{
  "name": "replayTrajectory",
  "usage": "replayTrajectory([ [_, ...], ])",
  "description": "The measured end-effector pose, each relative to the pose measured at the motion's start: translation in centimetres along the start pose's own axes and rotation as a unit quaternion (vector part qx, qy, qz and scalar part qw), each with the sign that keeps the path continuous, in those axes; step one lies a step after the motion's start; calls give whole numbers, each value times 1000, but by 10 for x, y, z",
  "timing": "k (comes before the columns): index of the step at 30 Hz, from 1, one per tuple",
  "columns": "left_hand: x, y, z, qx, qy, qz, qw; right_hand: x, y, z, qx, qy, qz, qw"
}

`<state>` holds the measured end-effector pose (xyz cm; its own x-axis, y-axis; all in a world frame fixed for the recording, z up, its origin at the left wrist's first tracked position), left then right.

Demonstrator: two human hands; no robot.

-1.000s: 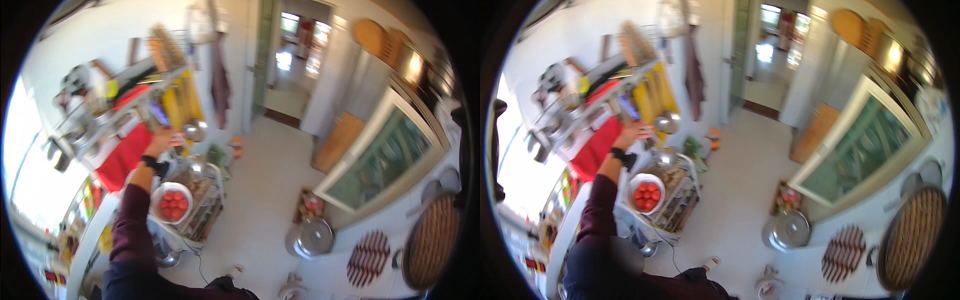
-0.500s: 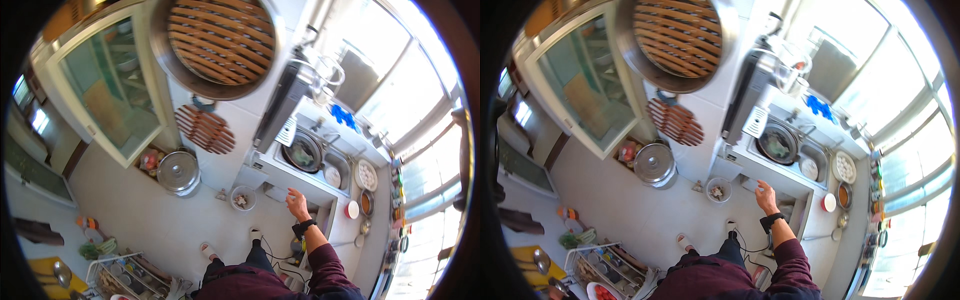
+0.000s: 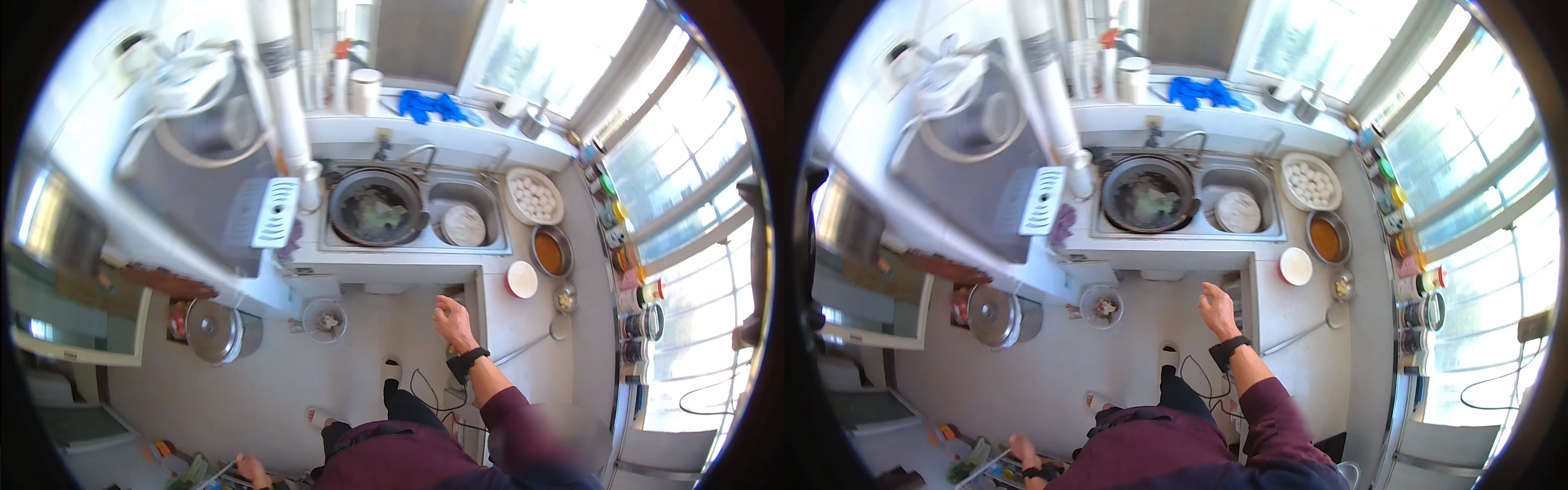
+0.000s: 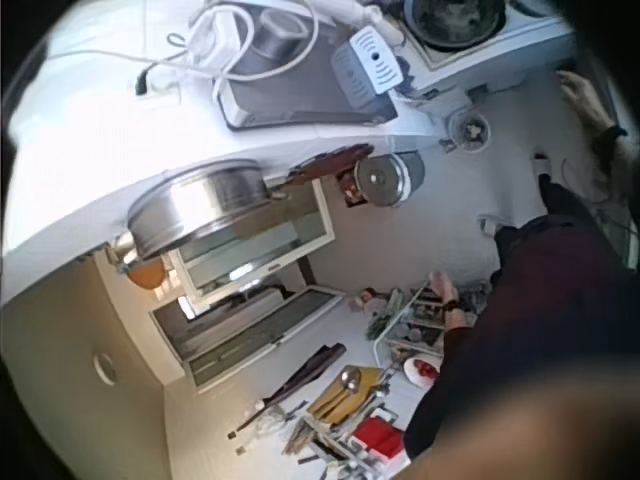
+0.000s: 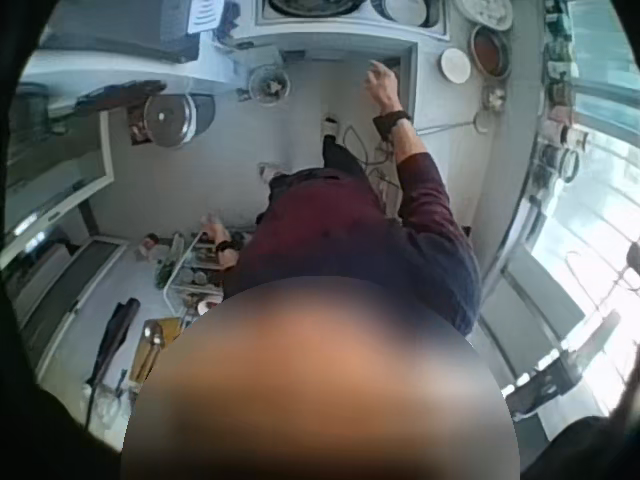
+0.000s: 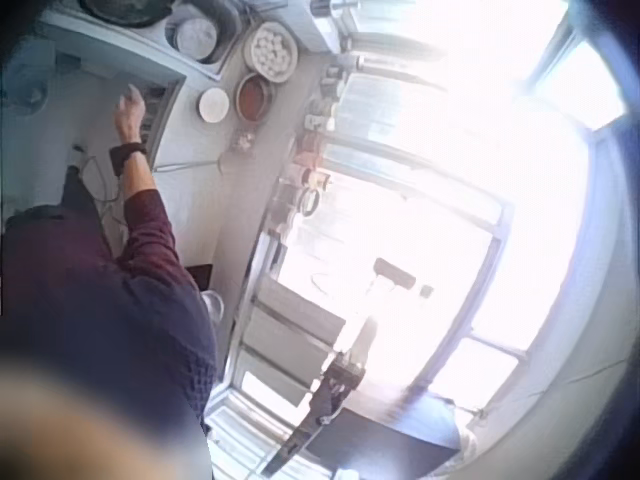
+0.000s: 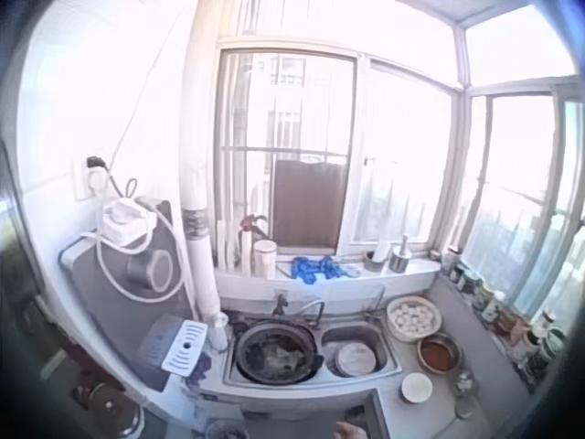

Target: The person washes a ladle, a red bowl, and a white plate in a kitchen sink using a sponge and running water. They scrub each item and rinse it under the tap.

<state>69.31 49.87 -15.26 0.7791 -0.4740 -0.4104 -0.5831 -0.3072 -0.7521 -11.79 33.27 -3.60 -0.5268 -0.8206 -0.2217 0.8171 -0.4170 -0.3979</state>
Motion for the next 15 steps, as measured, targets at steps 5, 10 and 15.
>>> replayTrajectory([
  [5, -81, 142, -180, 25, 264, 171, 949, 25, -61, -32, 28, 84, -24, 996],
  [10, -130, 205, -327, 37, 339, 284, 896, 33, -101, -94, 224, 250, -107, 936],
  [15, -167, 288, -419, 29, 354, 347, 868, 35, -136, -140, 406, 316, -239, 823],
])
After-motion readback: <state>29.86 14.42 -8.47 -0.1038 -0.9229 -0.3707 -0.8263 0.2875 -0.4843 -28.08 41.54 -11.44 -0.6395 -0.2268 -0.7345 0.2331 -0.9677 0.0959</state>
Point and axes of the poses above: each hand's wrist, its own x-axis towards the middle knuckle, its own y-axis out of the palm, z = x × y, the point moved 6 cm from there along x, towards the middle knuckle, and after that the axes turned 2 degrees about z, right-handed, at the moved point
